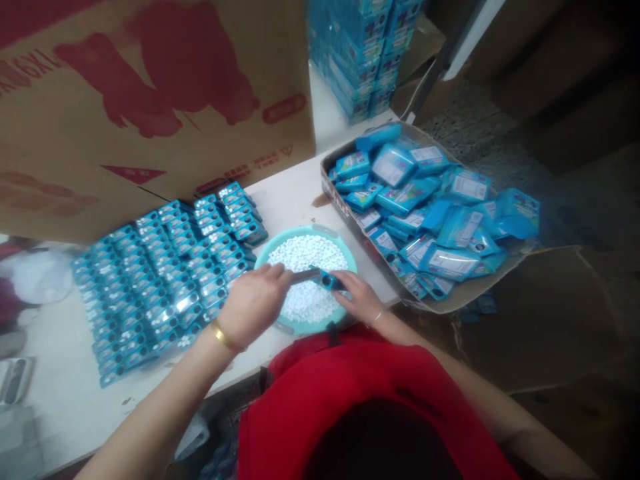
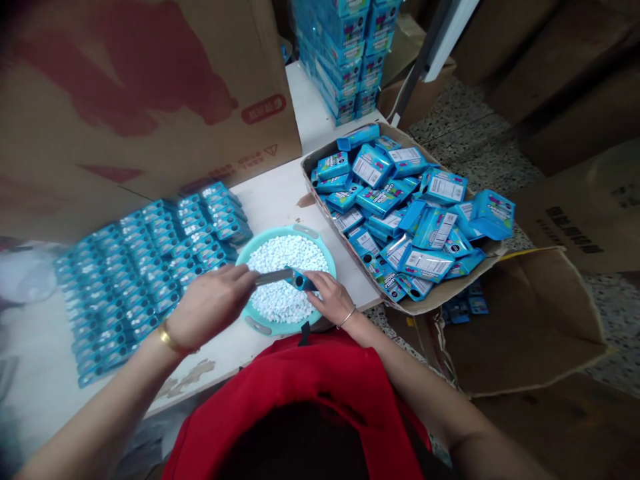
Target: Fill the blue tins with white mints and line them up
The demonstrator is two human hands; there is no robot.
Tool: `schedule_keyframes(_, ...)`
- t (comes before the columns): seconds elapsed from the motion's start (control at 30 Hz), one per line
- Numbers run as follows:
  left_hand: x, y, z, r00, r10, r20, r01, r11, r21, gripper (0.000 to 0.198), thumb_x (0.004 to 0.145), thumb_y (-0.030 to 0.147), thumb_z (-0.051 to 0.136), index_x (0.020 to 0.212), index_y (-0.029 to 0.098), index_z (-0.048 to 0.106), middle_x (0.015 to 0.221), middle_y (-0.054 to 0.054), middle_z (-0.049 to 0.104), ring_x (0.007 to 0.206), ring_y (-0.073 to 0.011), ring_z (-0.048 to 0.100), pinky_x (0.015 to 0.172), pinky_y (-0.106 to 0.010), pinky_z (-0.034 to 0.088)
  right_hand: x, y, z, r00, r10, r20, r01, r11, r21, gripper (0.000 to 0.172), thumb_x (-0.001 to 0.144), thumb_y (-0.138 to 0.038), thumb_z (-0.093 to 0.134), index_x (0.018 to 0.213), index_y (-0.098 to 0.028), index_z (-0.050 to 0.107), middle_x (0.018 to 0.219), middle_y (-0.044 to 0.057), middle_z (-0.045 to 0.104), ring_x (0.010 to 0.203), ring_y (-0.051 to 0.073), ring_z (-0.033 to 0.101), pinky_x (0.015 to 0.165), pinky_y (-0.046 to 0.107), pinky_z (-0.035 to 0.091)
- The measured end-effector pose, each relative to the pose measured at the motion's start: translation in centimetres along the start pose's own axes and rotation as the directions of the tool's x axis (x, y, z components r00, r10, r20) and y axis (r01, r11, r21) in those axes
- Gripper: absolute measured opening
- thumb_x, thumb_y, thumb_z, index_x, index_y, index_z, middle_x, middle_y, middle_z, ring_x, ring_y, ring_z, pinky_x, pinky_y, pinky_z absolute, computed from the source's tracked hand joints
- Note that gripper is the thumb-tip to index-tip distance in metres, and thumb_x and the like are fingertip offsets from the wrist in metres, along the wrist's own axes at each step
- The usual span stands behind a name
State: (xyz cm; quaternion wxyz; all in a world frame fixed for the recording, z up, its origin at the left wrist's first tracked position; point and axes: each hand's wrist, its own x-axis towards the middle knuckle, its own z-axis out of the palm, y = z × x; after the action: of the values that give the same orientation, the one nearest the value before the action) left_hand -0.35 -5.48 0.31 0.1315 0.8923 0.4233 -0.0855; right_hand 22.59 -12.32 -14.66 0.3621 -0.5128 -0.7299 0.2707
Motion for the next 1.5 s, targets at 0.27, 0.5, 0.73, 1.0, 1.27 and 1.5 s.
schedule_keyframes(0.27, 2.7, -5.2, 15.8, 0.95, -0.255, 0.181, 0.299, 0.91, -0.287, 0.014, 0.085, 0.018, 0.048, 0.093, 0.018, 0.059, 0.097, -0.01, 0.063, 0.094, -0.0244, 0.058, 0.084, -0.037, 0.045, -1.2, 0.6, -2.8, 0.962, 0.249, -0.11, -0.245, 0.968, 0.055, 0.037, 0.088, -0.031, 0.055, 0.124, -0.023, 0.051, 0.115, 0.01, 0.063, 0.106, 0.024, 0.061, 0.094, 0.04, 0.049)
schedule_keyframes(0.5, 6.6, -0.5, 20.9, 0.974, -0.201, 0.1, 0.224, 0.826, -0.517, 0.025, 0.09, 0.029, 0.045, 0.112, 0.021, 0.055, 0.112, -0.007, 0.063, 0.101, -0.0196, 0.059, 0.091, -0.032, 0.045, -2.0, 1.4, -3.0, 0.926, 0.341, -0.164, -0.33, 0.939, 0.094, 0.042, 0.085, -0.036, 0.059, 0.123, -0.021, 0.053, 0.114, 0.011, 0.065, 0.102, 0.025, 0.063, 0.09, 0.039, 0.051)
schedule_keyframes(0.73, 2.4, -3.6, 16.1, 0.988, -0.152, -0.003, 0.114, 0.755, -0.646, 0.028, 0.09, 0.037, 0.047, 0.109, 0.018, 0.055, 0.098, -0.006, 0.064, 0.085, -0.0174, 0.06, 0.081, -0.031, 0.048, -1.6, 1.0, -3.2, 0.941, 0.279, -0.193, -0.275, 0.96, 0.048, 0.039, 0.086, -0.034, 0.057, 0.122, -0.021, 0.053, 0.113, 0.01, 0.065, 0.102, 0.024, 0.062, 0.091, 0.038, 0.052)
schedule_keyframes(1.0, -0.6, -3.0, 4.6, 0.999, 0.037, -0.032, -0.047, 0.902, -0.43, 0.022, 0.093, 0.032, 0.044, 0.107, 0.019, 0.056, 0.099, -0.006, 0.064, 0.09, -0.0172, 0.06, 0.08, -0.03, 0.047, -0.1, 0.5, -0.9, 0.998, 0.051, -0.043, -0.052, 0.998, -0.035, 0.04, 0.089, -0.023, 0.05, 0.129, -0.021, 0.048, 0.119, 0.011, 0.061, 0.112, 0.024, 0.058, 0.096, 0.042, 0.05)
schedule_keyframes(1.27, 1.1, 2.6, -1.9, 0.978, 0.011, 0.21, -0.045, 0.987, 0.156, 0.02, 0.092, 0.019, 0.041, 0.092, 0.015, 0.06, 0.087, -0.009, 0.063, 0.078, -0.0208, 0.059, 0.061, -0.029, 0.045, 0.4, 0.2, 0.4, 0.996, -0.089, -0.027, 0.086, 0.992, -0.094, 0.043, 0.087, -0.019, 0.05, 0.13, -0.02, 0.048, 0.116, 0.012, 0.063, 0.109, 0.025, 0.059, 0.094, 0.044, 0.053)
schedule_keyframes(1.5, 0.1, 1.1, -1.2, 0.998, 0.006, 0.063, -0.016, 0.987, 0.16, 0.02, 0.091, 0.017, 0.04, 0.097, 0.017, 0.059, 0.089, -0.007, 0.062, 0.082, -0.0208, 0.057, 0.065, -0.03, 0.045, -0.3, 0.7, -0.2, 0.998, -0.063, -0.029, 0.06, 0.994, -0.087, 0.044, 0.087, -0.017, 0.05, 0.131, -0.021, 0.047, 0.118, 0.012, 0.063, 0.111, 0.024, 0.059, 0.095, 0.043, 0.052)
